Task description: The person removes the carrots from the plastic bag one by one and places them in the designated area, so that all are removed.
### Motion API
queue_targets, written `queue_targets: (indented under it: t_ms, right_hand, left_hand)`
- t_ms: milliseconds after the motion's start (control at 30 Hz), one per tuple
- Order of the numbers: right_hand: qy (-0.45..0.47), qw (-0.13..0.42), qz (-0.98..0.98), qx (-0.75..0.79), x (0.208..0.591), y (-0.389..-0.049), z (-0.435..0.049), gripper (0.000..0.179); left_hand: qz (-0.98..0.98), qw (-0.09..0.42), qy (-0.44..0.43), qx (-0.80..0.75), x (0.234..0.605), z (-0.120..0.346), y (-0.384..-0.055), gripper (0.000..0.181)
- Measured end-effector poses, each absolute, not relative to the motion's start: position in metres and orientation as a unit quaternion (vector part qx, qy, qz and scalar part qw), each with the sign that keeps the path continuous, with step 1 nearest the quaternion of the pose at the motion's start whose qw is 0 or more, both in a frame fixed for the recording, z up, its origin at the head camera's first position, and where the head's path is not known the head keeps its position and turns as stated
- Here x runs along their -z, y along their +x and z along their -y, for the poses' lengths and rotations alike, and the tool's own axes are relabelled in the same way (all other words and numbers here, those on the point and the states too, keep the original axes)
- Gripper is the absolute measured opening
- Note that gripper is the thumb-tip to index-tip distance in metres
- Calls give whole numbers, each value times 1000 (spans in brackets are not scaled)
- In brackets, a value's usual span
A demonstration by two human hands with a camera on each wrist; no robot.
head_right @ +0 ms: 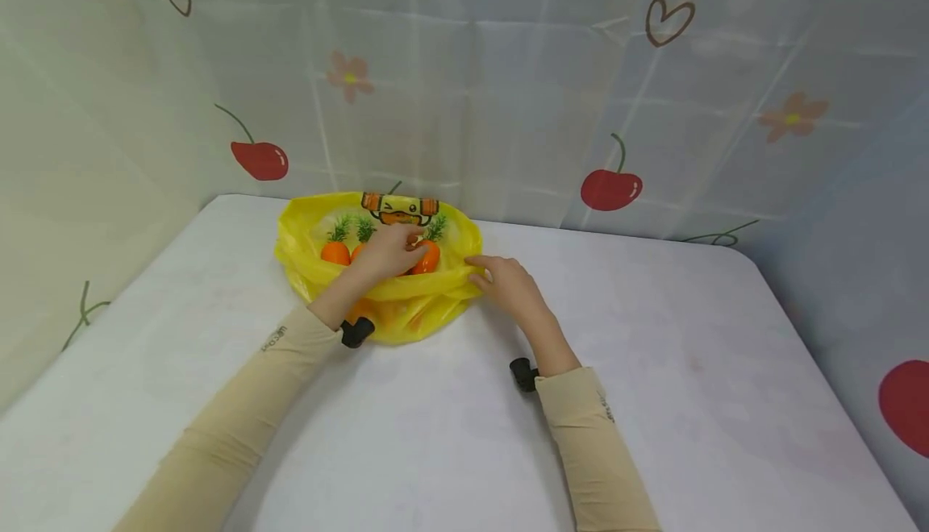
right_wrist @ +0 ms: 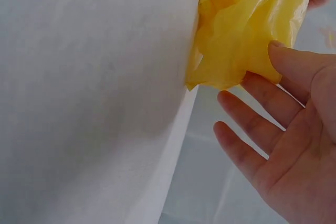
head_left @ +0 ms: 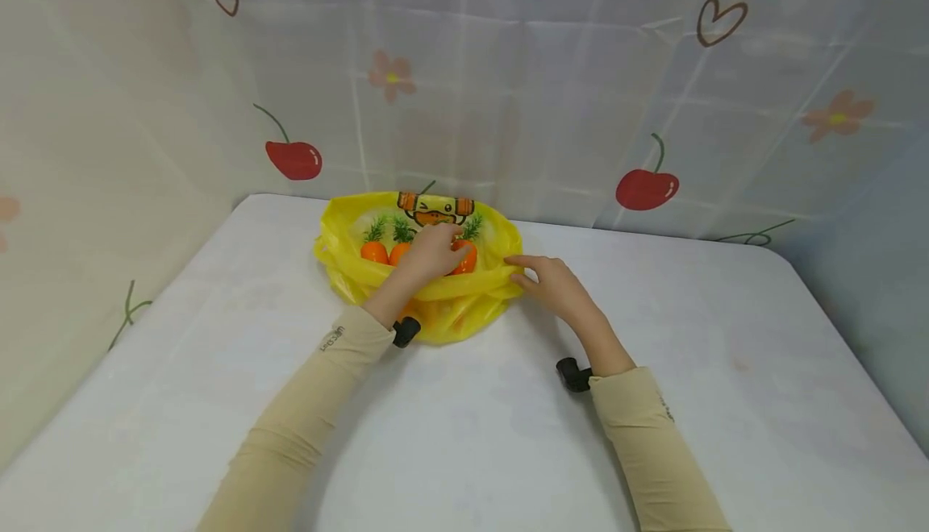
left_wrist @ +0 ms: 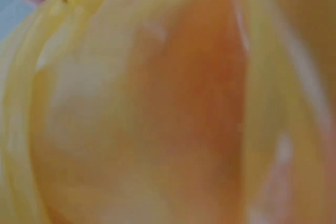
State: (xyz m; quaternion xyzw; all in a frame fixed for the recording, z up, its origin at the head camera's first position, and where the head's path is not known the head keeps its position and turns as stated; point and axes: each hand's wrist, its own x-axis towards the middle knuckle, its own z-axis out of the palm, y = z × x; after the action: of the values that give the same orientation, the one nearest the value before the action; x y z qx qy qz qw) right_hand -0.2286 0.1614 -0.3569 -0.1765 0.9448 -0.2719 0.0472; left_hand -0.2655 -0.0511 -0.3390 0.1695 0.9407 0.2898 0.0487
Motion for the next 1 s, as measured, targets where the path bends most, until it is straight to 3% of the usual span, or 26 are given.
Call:
queue_targets:
  t_ms: [200, 367, 667, 1000]
  right_hand:
    - [-180, 46, -942, 280, 362, -231, -165, 33]
    - [-177, 47, -936, 299, 363, -232, -169, 30]
    - [-186, 36, -917, 351, 367, -234, -175, 25]
    - [-174, 43, -916, 358, 371, -235, -176, 24]
  left_hand:
    - [-961, 30, 160, -224, 349, 40, -266, 32]
    - [-961, 59, 141, -229, 356, 34, -265, 56]
    - [-937, 43, 133, -322, 365, 36, -265, 63]
    - [-852, 105, 64, -510, 367, 38, -265, 62]
